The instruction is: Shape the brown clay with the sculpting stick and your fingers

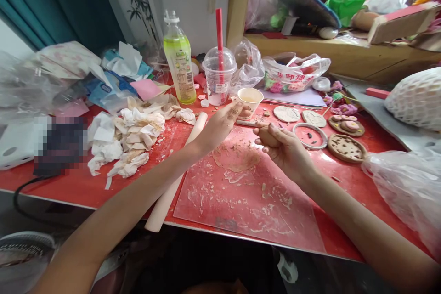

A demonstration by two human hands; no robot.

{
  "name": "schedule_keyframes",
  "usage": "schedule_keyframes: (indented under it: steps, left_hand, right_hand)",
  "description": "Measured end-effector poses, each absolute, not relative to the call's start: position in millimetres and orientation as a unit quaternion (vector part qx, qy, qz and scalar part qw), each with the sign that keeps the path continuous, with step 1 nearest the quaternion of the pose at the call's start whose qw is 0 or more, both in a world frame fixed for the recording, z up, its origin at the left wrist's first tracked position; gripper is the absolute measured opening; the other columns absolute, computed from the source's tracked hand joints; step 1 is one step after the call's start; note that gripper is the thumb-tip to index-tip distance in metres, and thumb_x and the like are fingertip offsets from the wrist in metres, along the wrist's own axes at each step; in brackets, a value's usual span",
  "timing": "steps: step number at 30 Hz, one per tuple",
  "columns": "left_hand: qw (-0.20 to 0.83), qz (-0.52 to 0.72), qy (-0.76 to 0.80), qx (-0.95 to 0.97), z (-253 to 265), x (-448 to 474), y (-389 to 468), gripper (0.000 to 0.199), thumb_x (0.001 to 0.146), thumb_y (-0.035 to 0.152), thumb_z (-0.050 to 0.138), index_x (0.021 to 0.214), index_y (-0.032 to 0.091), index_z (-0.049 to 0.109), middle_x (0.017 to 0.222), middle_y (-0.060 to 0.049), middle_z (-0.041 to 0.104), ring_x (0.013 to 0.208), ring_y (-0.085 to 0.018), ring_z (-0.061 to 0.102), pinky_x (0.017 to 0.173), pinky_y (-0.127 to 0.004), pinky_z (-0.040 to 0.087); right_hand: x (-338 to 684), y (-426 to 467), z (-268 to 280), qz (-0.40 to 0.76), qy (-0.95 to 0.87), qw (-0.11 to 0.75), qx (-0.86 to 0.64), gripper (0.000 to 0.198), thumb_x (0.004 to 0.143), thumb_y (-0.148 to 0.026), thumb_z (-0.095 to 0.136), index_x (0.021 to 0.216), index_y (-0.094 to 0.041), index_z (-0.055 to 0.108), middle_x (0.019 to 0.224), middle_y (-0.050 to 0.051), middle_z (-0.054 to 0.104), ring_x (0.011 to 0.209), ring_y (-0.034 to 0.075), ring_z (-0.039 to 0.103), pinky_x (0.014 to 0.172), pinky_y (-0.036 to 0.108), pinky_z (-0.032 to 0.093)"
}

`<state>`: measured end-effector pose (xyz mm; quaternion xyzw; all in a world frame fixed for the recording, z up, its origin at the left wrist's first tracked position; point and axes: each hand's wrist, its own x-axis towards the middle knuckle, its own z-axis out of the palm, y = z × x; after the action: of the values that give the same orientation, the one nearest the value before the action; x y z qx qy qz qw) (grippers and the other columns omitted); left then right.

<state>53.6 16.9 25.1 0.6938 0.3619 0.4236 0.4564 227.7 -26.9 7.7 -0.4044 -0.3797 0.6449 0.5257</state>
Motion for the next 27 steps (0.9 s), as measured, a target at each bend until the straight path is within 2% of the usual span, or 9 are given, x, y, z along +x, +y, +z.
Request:
schedule_keyframes:
  steps: [4,7,10,12,14,18,22,24,27]
  left_hand:
    - [0.458,0.442,0.348,0.688,25.3,52.7,18.6,0.047,0.094,0.049,0.03,0.109,0.015,0.058,0.109,-0.009,0.065,0.108,-0.02,0.058,0.098,-0.036,0.041]
    - [0.434,0.411,0.329,0.731,28.6,52.4,14.8,0.041,0.093,0.046,0.035,0.114,0.017,0.056,0.117,-0.008,0.061,0.112,-0.019,0.055,0.1,-0.034,0.039]
    - [0.384,0.327,0.281,0.817,28.5,54.0,10.0,0.041,0.088,0.042,0.05,0.124,0.023,0.049,0.133,-0.007,0.048,0.126,-0.021,0.042,0.105,-0.035,0.035]
    - [0.321,0.283,0.242,0.871,24.7,55.5,8.7,0.047,0.084,0.034,0.058,0.128,0.025,0.045,0.136,-0.007,0.044,0.13,-0.022,0.035,0.108,-0.038,0.031]
    - [0.269,0.268,0.219,0.899,20.2,56.1,8.7,0.049,0.082,0.025,0.061,0.128,0.024,0.044,0.131,-0.007,0.049,0.126,-0.022,0.04,0.106,-0.038,0.033]
    - [0.242,0.313,0.289,0.872,19.6,53.0,9.6,0.037,0.085,0.026,0.056,0.12,0.016,0.048,0.114,-0.009,0.059,0.105,-0.02,0.055,0.091,-0.034,0.044]
    - [0.274,0.399,0.341,0.806,28.7,49.5,9.2,0.021,0.089,0.034,0.048,0.098,0.015,0.051,0.094,-0.007,0.063,0.085,-0.016,0.058,0.079,-0.03,0.046]
    - [0.279,0.415,0.339,0.797,30.3,49.8,9.2,0.021,0.09,0.037,0.048,0.092,0.016,0.049,0.091,-0.006,0.062,0.082,-0.015,0.057,0.078,-0.03,0.045]
    - [0.254,0.373,0.318,0.834,24.4,52.9,9.3,0.024,0.087,0.038,0.053,0.095,0.016,0.047,0.095,-0.008,0.059,0.089,-0.017,0.055,0.081,-0.032,0.043]
  right_hand:
    - [228.0,-26.4,11.7,0.645,-0.366,0.543,-0.394,0.017,0.08,-0.034,0.062,0.09,-0.021,0.066,0.09,0.0,0.063,0.062,0.005,0.056,0.042,0.01,0.044]
    - [224.4,-29.2,17.2,0.658,-0.361,0.548,-0.369,0.024,0.081,-0.044,0.057,0.091,-0.023,0.063,0.093,0.0,0.063,0.078,0.009,0.059,0.062,0.016,0.052]
    - [219.8,-34.8,23.0,0.68,-0.392,0.517,-0.342,0.042,0.083,-0.061,0.041,0.09,-0.025,0.061,0.095,0.004,0.063,0.098,0.017,0.057,0.082,0.03,0.052]
    - [216.8,-38.2,24.6,0.689,-0.424,0.481,-0.338,0.051,0.082,-0.068,0.032,0.085,-0.025,0.06,0.093,0.005,0.063,0.1,0.021,0.057,0.084,0.036,0.051]
    - [214.8,-39.5,23.7,0.695,-0.447,0.448,-0.342,0.054,0.08,-0.071,0.031,0.08,-0.026,0.059,0.09,0.005,0.063,0.097,0.022,0.058,0.084,0.038,0.05]
    - [216.9,-34.1,19.9,0.716,-0.444,0.422,-0.336,0.049,0.083,-0.066,0.037,0.098,-0.025,0.06,0.1,0.005,0.066,0.104,0.02,0.059,0.094,0.037,0.046]
    - [225.4,-25.5,17.9,0.712,-0.416,0.447,-0.346,0.044,0.085,-0.056,0.044,0.108,-0.022,0.06,0.115,0.008,0.064,0.107,0.02,0.06,0.098,0.035,0.044]
    - [228.9,-22.7,16.5,0.711,-0.403,0.444,-0.367,0.041,0.086,-0.052,0.046,0.105,-0.019,0.063,0.11,0.009,0.067,0.1,0.019,0.064,0.094,0.034,0.047]
    - [230.8,-21.5,13.7,0.708,-0.403,0.438,-0.379,0.04,0.085,-0.051,0.048,0.099,-0.018,0.066,0.096,0.008,0.071,0.086,0.016,0.067,0.087,0.032,0.052]
